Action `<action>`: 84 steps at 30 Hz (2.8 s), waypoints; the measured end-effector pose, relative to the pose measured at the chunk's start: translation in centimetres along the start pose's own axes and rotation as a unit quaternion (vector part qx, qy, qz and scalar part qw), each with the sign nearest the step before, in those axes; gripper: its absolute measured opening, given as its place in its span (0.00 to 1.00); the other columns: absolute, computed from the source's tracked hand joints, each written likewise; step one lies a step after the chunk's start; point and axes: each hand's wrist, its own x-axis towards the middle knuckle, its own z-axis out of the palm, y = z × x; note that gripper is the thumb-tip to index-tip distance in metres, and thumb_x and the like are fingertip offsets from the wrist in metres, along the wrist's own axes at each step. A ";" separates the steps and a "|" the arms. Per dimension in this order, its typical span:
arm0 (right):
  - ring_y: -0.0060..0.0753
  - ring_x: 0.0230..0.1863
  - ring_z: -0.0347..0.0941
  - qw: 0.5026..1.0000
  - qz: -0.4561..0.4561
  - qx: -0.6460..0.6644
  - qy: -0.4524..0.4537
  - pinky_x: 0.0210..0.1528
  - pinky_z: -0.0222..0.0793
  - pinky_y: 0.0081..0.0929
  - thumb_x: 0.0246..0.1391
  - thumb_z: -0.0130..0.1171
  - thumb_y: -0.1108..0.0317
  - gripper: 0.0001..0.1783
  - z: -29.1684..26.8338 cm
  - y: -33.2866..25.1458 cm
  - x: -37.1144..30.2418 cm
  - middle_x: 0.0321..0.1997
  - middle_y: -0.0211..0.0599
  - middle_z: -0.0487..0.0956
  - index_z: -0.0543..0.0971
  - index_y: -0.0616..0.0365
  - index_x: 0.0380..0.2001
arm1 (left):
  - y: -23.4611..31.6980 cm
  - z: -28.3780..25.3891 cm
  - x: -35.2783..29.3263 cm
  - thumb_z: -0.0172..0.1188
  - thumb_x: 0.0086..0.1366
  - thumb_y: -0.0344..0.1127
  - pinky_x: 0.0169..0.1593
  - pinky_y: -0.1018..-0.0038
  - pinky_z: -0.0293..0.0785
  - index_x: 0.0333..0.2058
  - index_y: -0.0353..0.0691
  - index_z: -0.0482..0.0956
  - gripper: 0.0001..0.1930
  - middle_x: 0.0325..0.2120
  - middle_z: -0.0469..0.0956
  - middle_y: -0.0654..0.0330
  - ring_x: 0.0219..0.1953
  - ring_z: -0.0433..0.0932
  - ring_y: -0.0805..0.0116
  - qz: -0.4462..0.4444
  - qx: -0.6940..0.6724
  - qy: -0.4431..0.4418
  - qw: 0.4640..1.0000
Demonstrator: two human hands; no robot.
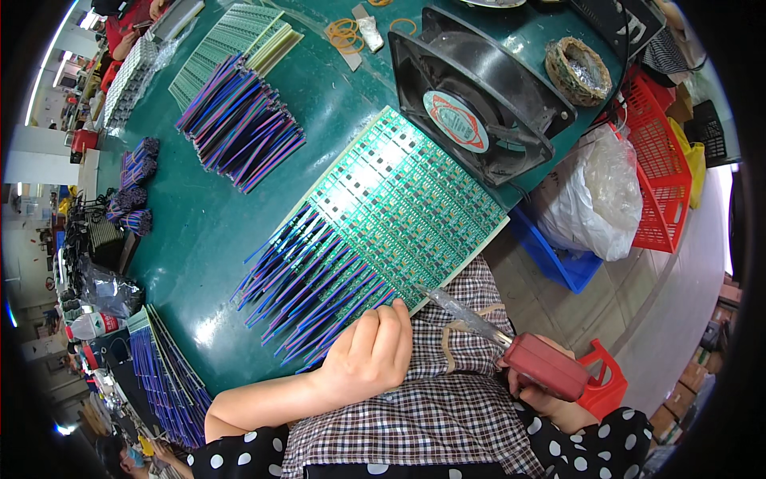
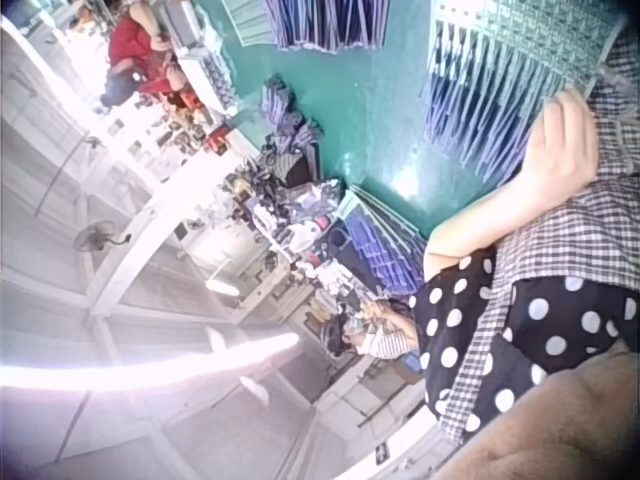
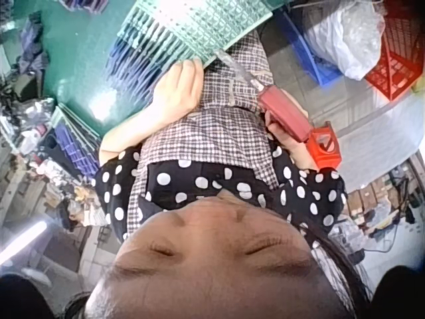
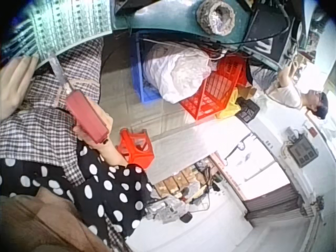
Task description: The person assembles electronics by taking wire bundles from a stack, positioning them onto a circuit board, and soldering them in place using a soldering iron.
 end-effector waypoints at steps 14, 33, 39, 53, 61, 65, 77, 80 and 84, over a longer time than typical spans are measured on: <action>0.25 0.30 0.77 0.985 0.154 0.075 0.010 0.31 0.75 0.23 0.42 0.73 0.69 0.37 0.6 2.3 -2.3 0.39 0.44 0.80 0.67 0.72 0.54 | -2.8 -2.4 0.5 0.64 0.48 0.25 0.31 0.72 0.74 0.38 0.36 0.80 0.15 0.32 0.76 0.57 0.31 0.77 0.63 -0.178 -0.175 -0.016 0.968; 0.24 0.28 0.75 0.919 0.165 0.343 0.103 0.28 0.72 0.17 0.43 0.75 0.62 0.48 1.3 -0.5 0.1 0.44 0.50 0.78 0.59 0.70 0.60 | -15.3 5.6 2.9 0.57 0.53 0.26 0.34 0.67 0.75 0.24 0.37 0.73 0.02 0.25 0.73 0.56 0.30 0.76 0.60 -0.232 -0.008 0.033 0.972; 0.24 0.31 0.75 0.930 0.136 0.331 0.089 0.31 0.72 0.19 0.46 0.73 0.61 0.48 1.4 -0.5 0.1 0.48 0.50 0.77 0.55 0.64 0.63 | -15.6 3.3 1.7 0.55 0.64 0.29 0.32 0.80 0.71 0.35 0.33 0.75 0.05 0.23 0.75 0.63 0.27 0.74 0.77 -0.442 -0.521 0.076 0.727; 0.22 0.34 0.72 0.963 0.030 0.267 -0.033 0.39 0.71 0.23 0.57 0.54 0.76 0.22 3.8 -5.3 6.8 0.41 0.37 0.75 0.66 0.66 0.55 | -1.6 -4.0 2.1 0.63 0.59 0.27 0.29 0.79 0.72 0.33 0.31 0.81 0.05 0.25 0.81 0.58 0.26 0.78 0.76 -0.261 -0.673 -0.167 0.672; 0.10 0.36 0.72 0.969 0.020 0.247 -0.007 0.39 0.70 0.15 0.53 0.59 0.79 0.24 6.1 -5.6 7.1 0.49 0.33 0.78 0.70 0.61 0.55 | 0.7 -4.0 1.1 0.63 0.52 0.24 0.25 0.70 0.71 0.33 0.34 0.80 0.08 0.22 0.76 0.56 0.22 0.76 0.61 -0.119 -0.506 -0.032 0.854; 0.10 0.35 0.72 0.954 -0.014 0.298 0.031 0.39 0.71 0.16 0.53 0.58 0.79 0.25 6.7 -5.8 6.9 0.48 0.33 0.78 0.70 0.60 0.55 | 1.0 -4.1 0.8 0.63 0.52 0.24 0.25 0.70 0.70 0.33 0.34 0.80 0.08 0.22 0.76 0.56 0.21 0.76 0.61 -0.111 -0.512 -0.004 0.852; 0.17 0.32 0.74 0.960 -0.003 0.276 0.046 0.34 0.74 0.20 0.54 0.53 0.80 0.23 5.8 -6.2 5.7 0.46 0.36 0.76 0.69 0.64 0.55 | 0.3 -3.4 -0.5 0.58 0.64 0.22 0.39 0.80 0.74 0.43 0.28 0.73 0.09 0.30 0.79 0.60 0.34 0.79 0.75 -0.335 -0.783 -0.163 0.499; 0.18 0.36 0.75 0.958 0.006 0.280 0.056 0.34 0.75 0.21 0.54 0.56 0.80 0.24 5.7 -5.6 5.4 0.46 0.36 0.76 0.69 0.63 0.55 | 0.1 -3.4 -0.5 0.59 0.63 0.23 0.38 0.81 0.74 0.40 0.29 0.74 0.08 0.30 0.78 0.60 0.34 0.79 0.76 -0.335 -0.787 -0.152 0.496; 0.20 0.35 0.73 0.972 0.036 0.223 0.062 0.37 0.71 0.22 0.57 0.56 0.76 0.20 5.8 -6.5 5.9 0.38 0.38 0.78 0.68 0.65 0.52 | 0.7 -3.3 -0.8 0.63 0.60 0.27 0.29 0.83 0.67 0.38 0.33 0.77 0.08 0.29 0.78 0.66 0.26 0.70 0.86 -0.310 -0.734 -0.141 0.588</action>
